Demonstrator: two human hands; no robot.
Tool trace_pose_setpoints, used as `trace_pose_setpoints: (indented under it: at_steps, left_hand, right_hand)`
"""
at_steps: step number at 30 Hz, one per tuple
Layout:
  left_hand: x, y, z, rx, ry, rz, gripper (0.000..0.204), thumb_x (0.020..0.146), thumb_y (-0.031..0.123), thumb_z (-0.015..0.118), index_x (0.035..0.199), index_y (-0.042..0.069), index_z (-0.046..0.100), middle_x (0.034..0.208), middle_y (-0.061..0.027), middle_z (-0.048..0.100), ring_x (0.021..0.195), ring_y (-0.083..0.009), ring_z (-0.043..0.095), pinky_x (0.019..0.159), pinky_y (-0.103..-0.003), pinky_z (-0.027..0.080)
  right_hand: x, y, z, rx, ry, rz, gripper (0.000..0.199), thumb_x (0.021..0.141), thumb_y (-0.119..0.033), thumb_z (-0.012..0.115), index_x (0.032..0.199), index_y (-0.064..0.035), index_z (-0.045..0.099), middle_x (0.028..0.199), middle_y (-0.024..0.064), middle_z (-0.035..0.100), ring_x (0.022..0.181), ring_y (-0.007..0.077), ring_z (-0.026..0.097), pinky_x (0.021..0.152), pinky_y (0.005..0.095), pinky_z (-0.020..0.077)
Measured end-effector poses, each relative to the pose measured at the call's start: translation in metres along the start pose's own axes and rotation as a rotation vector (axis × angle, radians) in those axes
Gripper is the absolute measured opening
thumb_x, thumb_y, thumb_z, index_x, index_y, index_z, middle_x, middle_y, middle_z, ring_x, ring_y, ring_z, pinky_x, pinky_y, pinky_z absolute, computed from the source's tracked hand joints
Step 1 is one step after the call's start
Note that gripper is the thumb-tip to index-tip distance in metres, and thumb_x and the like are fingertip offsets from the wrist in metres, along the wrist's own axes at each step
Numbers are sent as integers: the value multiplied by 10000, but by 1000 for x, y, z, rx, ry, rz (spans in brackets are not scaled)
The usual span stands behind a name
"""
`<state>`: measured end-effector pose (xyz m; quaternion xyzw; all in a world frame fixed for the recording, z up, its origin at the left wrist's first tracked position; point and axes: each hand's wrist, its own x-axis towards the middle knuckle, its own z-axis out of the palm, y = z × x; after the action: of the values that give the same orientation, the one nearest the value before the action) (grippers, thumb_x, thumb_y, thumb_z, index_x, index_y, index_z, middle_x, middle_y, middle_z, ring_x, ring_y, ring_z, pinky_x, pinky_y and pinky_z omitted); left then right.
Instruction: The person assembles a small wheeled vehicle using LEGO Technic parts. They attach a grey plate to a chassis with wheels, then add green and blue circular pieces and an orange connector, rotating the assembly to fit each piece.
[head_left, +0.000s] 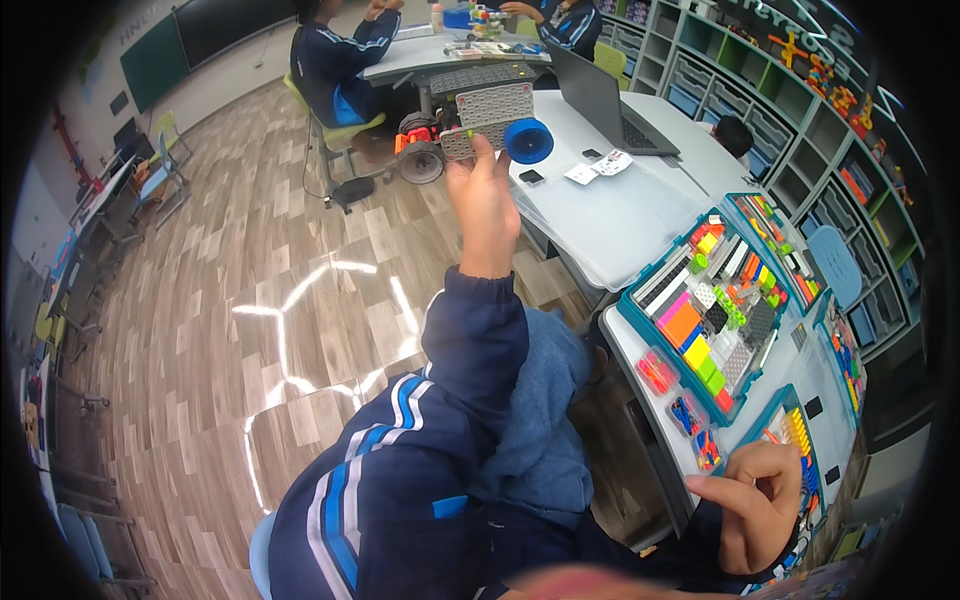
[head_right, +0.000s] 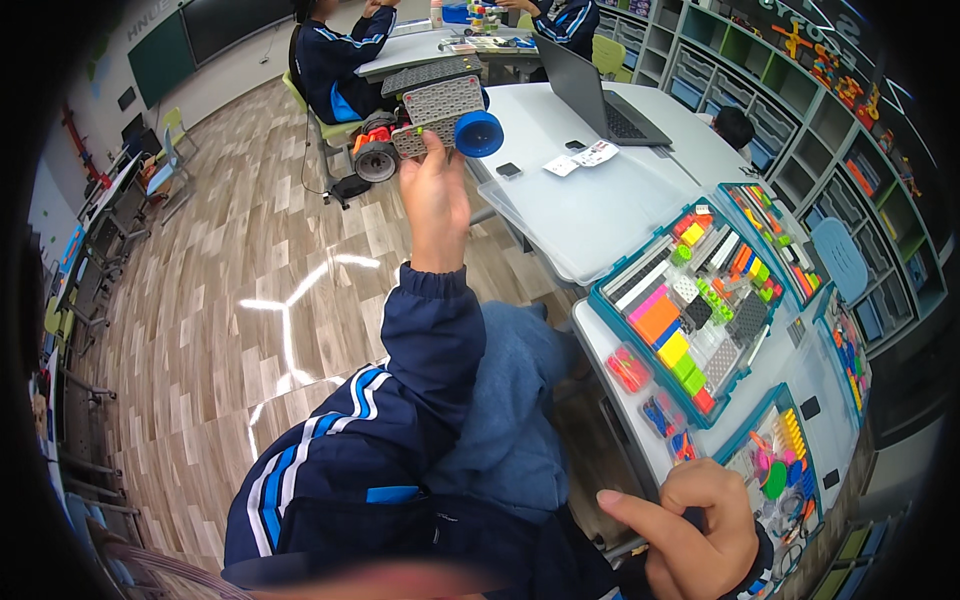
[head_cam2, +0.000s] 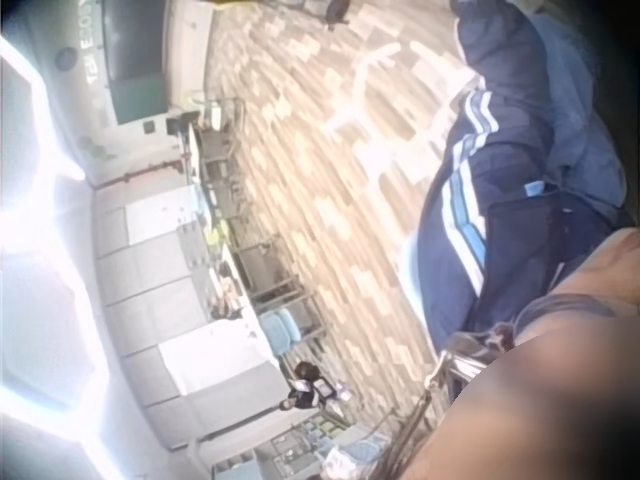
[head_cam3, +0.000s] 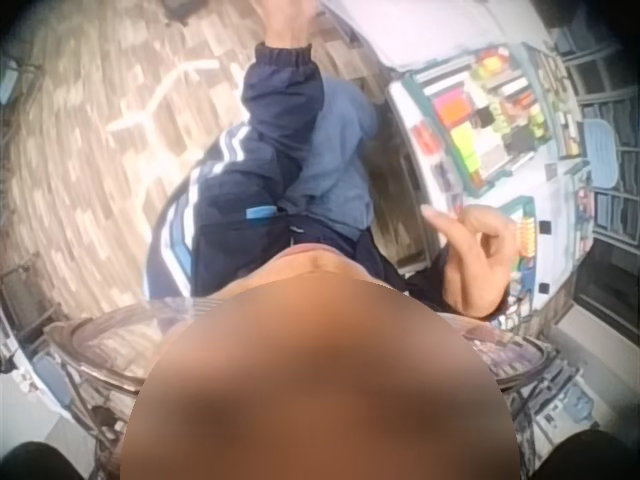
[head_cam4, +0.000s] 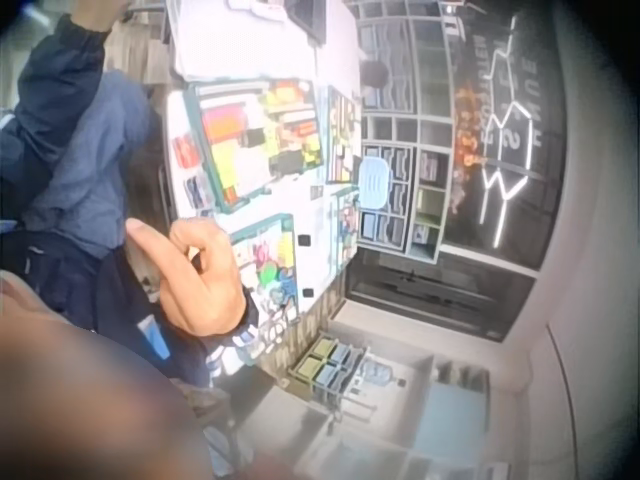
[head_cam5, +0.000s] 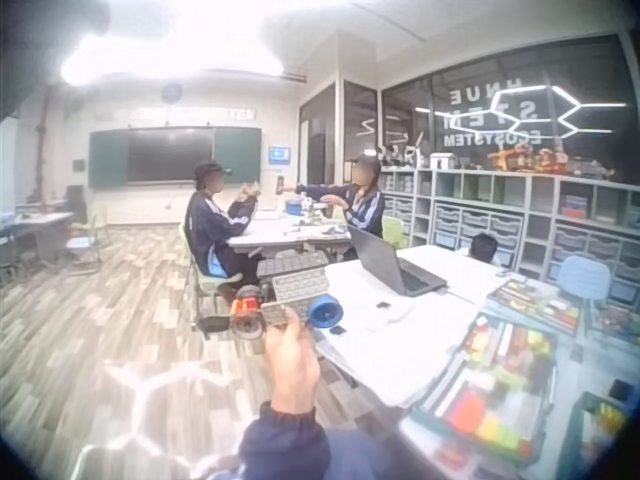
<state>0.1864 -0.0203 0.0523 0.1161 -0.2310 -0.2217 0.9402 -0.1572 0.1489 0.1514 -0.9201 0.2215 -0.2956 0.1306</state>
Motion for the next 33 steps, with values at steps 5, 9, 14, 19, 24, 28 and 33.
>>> trace_pose_setpoints:
  at_steps: [5, 9, 14, 19, 24, 28, 33]
  left_hand:
    - [-1, -4, -1, 1, -42, 10, 297, 958, 104, 509, 1233, 33, 422, 1212, -90, 534, 1101, -195, 519, 945, -389, 430]
    - [-3, -6, 1, -10, -74, 19, 286, 946, 133, 541, 1205, 39, 462, 1185, -83, 563, 1092, -197, 528, 960, -394, 412]
    - [-6, -10, 4, 21, -80, -8, 305, 958, 130, 520, 1238, 42, 437, 1213, -83, 537, 1093, -193, 525, 944, -379, 423]
    - [-9, -12, 6, 0, -106, 2, 290, 949, 149, 543, 1212, 56, 467, 1190, -70, 559, 1092, -191, 523, 975, -411, 394]
    - [-11, -12, 8, 2, -100, -9, 291, 948, 154, 546, 1213, 62, 468, 1195, -70, 557, 1095, -188, 521, 989, -417, 386]
    - [-15, -13, 12, 13, -105, -19, 300, 948, 165, 548, 1217, 61, 464, 1201, -68, 553, 1106, -185, 514, 992, -419, 383]
    - [-19, -14, 14, 37, -116, -44, 317, 946, 182, 554, 1224, 68, 455, 1208, -63, 550, 1112, -176, 509, 989, -413, 380]
  right_hand:
    - [-1, 0, 2, -27, -10, 18, 318, 681, 39, 479, 906, -39, 690, 821, 57, 378, 695, 166, 440, 640, 276, 353]
    - [-2, 0, 2, -3, -18, 20, 301, 690, 24, 480, 899, -36, 688, 808, 56, 374, 678, 166, 431, 630, 277, 347]
    - [0, 2, -3, 38, -54, 24, 261, 713, -69, 491, 890, -25, 678, 784, 57, 372, 664, 163, 413, 611, 278, 328]
    - [1, 2, -3, -103, 79, 2, 265, 735, -124, 464, 881, -24, 660, 786, 69, 378, 691, 164, 415, 620, 288, 320]
    - [-1, 2, 4, -171, 179, 106, 295, 745, -128, 444, 933, -13, 640, 817, 92, 392, 725, 188, 436, 662, 295, 340]
    - [-1, 5, 6, -117, 210, 65, 303, 751, -131, 448, 960, -10, 632, 832, 103, 395, 733, 198, 448, 668, 302, 354]
    - [-2, 6, 3, -120, 159, 28, 305, 761, -141, 449, 968, -12, 632, 839, 108, 392, 727, 200, 448, 661, 312, 361]
